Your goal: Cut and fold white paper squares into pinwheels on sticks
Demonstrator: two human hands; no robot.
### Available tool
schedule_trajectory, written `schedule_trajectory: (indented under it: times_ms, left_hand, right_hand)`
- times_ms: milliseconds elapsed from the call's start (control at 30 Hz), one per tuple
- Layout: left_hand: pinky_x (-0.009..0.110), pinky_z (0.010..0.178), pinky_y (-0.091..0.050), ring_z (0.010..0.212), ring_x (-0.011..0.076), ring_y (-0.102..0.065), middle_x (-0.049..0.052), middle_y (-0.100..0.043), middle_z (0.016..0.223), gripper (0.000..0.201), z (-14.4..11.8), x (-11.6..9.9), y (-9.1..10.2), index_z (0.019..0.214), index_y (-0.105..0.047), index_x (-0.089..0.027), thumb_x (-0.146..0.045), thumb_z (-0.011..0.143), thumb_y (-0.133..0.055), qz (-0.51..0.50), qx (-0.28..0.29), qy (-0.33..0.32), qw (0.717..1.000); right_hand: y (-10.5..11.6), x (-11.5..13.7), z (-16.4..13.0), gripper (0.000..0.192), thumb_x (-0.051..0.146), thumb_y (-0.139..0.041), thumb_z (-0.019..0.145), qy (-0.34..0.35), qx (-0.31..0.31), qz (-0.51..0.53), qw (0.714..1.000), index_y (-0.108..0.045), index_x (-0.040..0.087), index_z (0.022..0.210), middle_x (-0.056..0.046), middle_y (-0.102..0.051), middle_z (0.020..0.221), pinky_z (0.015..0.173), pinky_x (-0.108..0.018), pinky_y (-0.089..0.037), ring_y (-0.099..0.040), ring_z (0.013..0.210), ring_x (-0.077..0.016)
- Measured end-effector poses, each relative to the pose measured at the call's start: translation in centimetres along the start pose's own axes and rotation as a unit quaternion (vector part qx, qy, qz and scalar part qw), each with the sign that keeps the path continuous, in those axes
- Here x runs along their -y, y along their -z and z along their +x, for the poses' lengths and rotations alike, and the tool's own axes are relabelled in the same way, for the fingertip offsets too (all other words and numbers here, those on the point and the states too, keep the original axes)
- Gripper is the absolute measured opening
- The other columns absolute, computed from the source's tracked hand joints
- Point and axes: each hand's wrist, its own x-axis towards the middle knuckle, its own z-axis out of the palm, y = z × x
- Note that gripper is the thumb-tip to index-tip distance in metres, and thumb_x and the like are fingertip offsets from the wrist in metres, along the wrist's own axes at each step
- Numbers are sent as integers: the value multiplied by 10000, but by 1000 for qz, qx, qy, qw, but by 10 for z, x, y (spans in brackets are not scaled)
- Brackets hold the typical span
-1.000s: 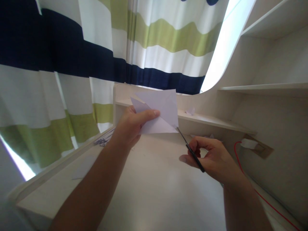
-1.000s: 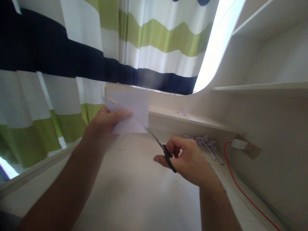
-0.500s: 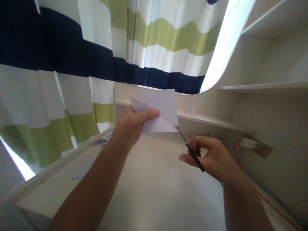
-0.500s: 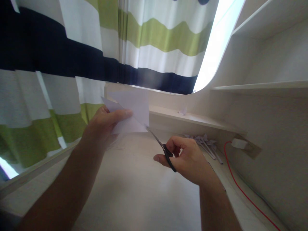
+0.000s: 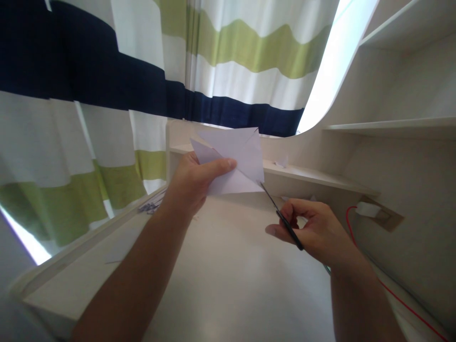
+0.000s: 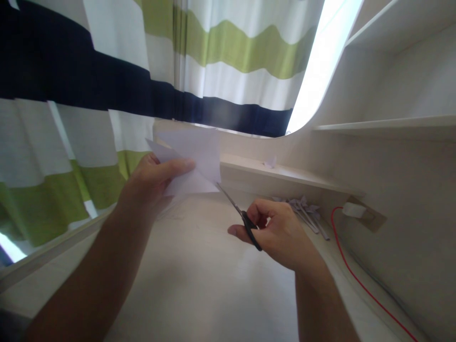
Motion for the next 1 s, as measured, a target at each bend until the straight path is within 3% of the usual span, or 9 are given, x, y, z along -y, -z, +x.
schedule_trajectory:
  times_ms: [300, 800, 1000]
  left_hand:
    - [310, 689, -614, 915, 295, -779, 68, -818, 954, 348, 6, 2, 6, 948, -800, -182, -291, 635, -907, 18, 11, 7, 1000]
    - [292, 669, -598, 869, 265, -769, 70, -822, 983, 376, 7, 4, 7, 982, -802, -180, -295, 641, -914, 8, 9, 4, 1000]
    - [314, 743, -615, 896, 262, -776, 76, -821, 1013, 365, 8, 5, 9, 1003, -809, -185, -301, 672, -909, 1, 3, -11, 1000]
  right_hand:
    - [0, 3, 0, 510, 553, -900, 746, -6, 2, 12, 1000, -541, 205, 647, 48, -509, 600, 548, -281, -329, -413, 597, -122]
    - [-1, 3, 1, 550, 579, -913, 718, -12, -1, 24, 1000, -518, 205, 633, 51, -491, 600, 551, -284, -325, -406, 599, -121]
    - [9, -4, 2, 453, 520, -935, 711, -46, 85, 58, 994, -610, 204, 717, 29, -572, 676, 561, -281, -359, -474, 632, -132]
